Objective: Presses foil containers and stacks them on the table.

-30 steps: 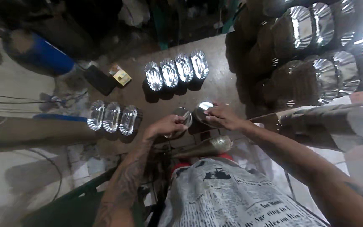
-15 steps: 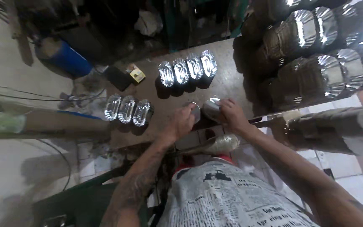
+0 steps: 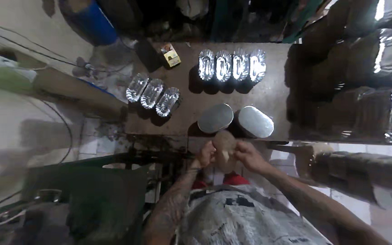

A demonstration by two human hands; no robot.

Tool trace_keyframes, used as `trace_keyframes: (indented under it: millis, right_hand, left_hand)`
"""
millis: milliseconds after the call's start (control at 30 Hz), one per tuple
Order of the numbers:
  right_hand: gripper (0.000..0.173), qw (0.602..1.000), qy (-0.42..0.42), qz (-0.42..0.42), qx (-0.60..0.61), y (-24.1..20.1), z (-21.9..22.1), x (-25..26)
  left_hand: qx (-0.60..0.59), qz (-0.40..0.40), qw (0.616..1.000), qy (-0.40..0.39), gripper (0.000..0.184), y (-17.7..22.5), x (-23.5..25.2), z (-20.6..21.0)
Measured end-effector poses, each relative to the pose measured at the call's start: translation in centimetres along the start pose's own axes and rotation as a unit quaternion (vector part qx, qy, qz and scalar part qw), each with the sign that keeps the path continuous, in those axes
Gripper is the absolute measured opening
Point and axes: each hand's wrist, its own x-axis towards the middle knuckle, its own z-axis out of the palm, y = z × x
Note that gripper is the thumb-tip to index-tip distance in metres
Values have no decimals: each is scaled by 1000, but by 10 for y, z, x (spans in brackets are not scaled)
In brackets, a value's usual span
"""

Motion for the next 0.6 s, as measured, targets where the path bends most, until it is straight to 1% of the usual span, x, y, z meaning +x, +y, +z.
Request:
trace_keyframes:
  millis: [33, 67, 100, 133, 167, 200, 233, 267, 333, 367, 400, 467, 500, 533, 567, 600]
  right_hand:
    - [29, 990, -37, -4, -135, 22, -15, -13]
    - [34, 965, -89, 9, -246, 41, -28, -28]
    - [37, 932, -146, 44, -328, 58, -38, -42]
    - [39, 899, -192, 87, -384, 77, -43, -54]
    - [42, 871, -229, 138, -412, 93, -44, -63]
    - [45, 853, -251, 176, -423, 108, -43, -69]
    - [44, 852, -251, 187, -419, 120, -42, -77]
    - [42, 860, -242, 190, -408, 127, -40, -87]
    - [44, 863, -230, 197, -403, 124, -33, -91]
    - [45, 864, -236, 203, -395, 113, -31, -87]
    - [45, 864, -251, 204, -385, 101, -30, -85]
    - [43, 872, -287, 167, -360, 90, -34, -76]
    - [40, 877, -301, 137, -348, 93, -37, -68]
    - [37, 880, -314, 107, -339, 96, -37, -59]
    - [35, 878, -327, 91, -338, 97, -36, -49]
    - [34, 872, -342, 93, -339, 94, -32, -39]
  left_hand:
    - [166, -69, 982, -61, 29, -8, 17, -1]
    - [294, -129, 941, -108, 38, -18, 37, 4]
    - [382, -177, 899, -122, 45, -28, 54, 11]
    - [433, -226, 864, -126, 52, -32, 66, 17]
    - [450, -267, 844, -122, 54, -31, 71, 20]
    - [451, -302, 833, -110, 52, -25, 71, 22]
    - [438, -325, 832, -102, 49, -21, 69, 22]
    - [419, -327, 840, -106, 47, -25, 66, 21]
    - [403, -283, 858, -149, 48, -29, 60, 6]
    - [405, -261, 861, -161, 53, -20, 53, -6]
    - [403, -249, 868, -148, 57, -2, 35, -17]
    - [391, -222, 891, -67, 63, 35, -13, -46]
    - [364, -191, 912, -2, 62, 50, -43, -62]
    - [320, -129, 936, 67, 56, 61, -77, -75]
    - [269, -41, 954, 127, 47, 68, -111, -88]
    - [229, 50, 955, 181, 44, 71, -141, -100]
